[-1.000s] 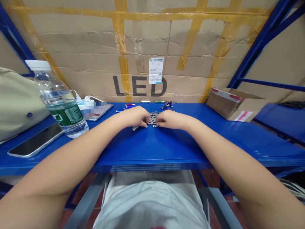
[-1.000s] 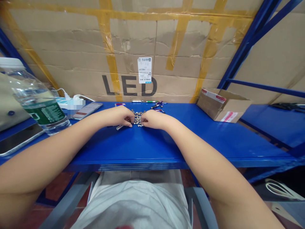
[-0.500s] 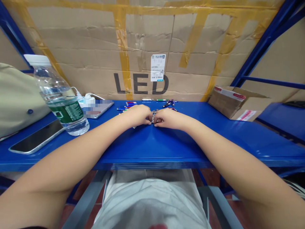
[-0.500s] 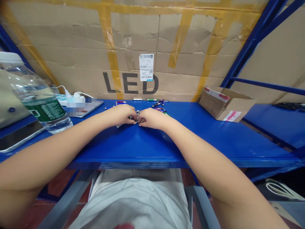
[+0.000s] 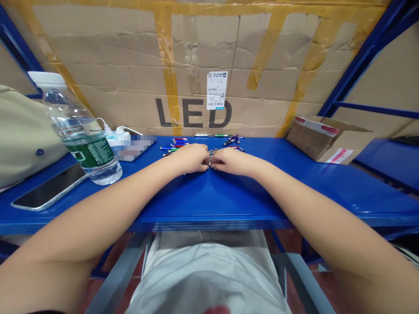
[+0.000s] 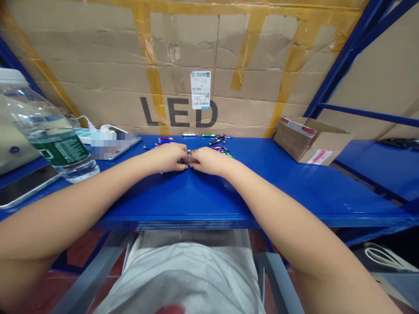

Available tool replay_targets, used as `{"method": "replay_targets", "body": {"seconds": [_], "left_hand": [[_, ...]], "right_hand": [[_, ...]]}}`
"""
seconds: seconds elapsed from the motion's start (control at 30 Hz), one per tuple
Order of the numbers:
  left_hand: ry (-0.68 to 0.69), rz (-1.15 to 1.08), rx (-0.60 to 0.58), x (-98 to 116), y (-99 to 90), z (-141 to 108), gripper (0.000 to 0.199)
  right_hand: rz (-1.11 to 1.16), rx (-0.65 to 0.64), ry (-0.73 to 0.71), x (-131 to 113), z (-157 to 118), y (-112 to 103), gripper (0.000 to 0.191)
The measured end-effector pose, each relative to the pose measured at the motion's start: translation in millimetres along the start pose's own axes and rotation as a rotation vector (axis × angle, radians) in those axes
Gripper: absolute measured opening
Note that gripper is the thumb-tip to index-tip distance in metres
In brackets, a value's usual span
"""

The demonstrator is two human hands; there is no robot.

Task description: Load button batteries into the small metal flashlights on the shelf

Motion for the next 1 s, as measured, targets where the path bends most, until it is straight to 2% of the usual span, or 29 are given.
{"method": "replay_targets", "body": {"seconds": [0.33, 0.5, 0.7, 0.9, 1.0], "left_hand": [[-0.016, 0.025, 0.0, 0, -3.4, 2, 0.022], [0.035, 0.046, -0.04, 3, -1.4, 2, 0.017], [0.022, 0.048, 0.055, -6, -8.4, 7, 0.023], [0.028, -0.009, 0.009, -12, 0.2, 16, 0.021], [0.02, -0.044, 0.005, -15, 2.2, 21, 0.02]], "right_hand": [[0.003, -0.008, -0.005, 0, -2, -1, 0.011], [-0.004, -0.016, 0.008, 0, -2, 0, 0.013], [-0.054, -0.004, 0.008, 3, 1, 3, 0.019], [-0.074, 0.028, 0.02, 7, 2, 2, 0.017], [-0.053, 0.08, 0.086, 15, 1, -4, 0.013]]}}
Point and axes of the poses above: each hand's wrist, its own z-axis towards the middle knuckle, its own y-axis out of the palm, x = y × z, the point moved 10 cm from there along z, towards the middle knuckle, and after that the axes turned 3 degrees about -z, right-handed, at the moved point
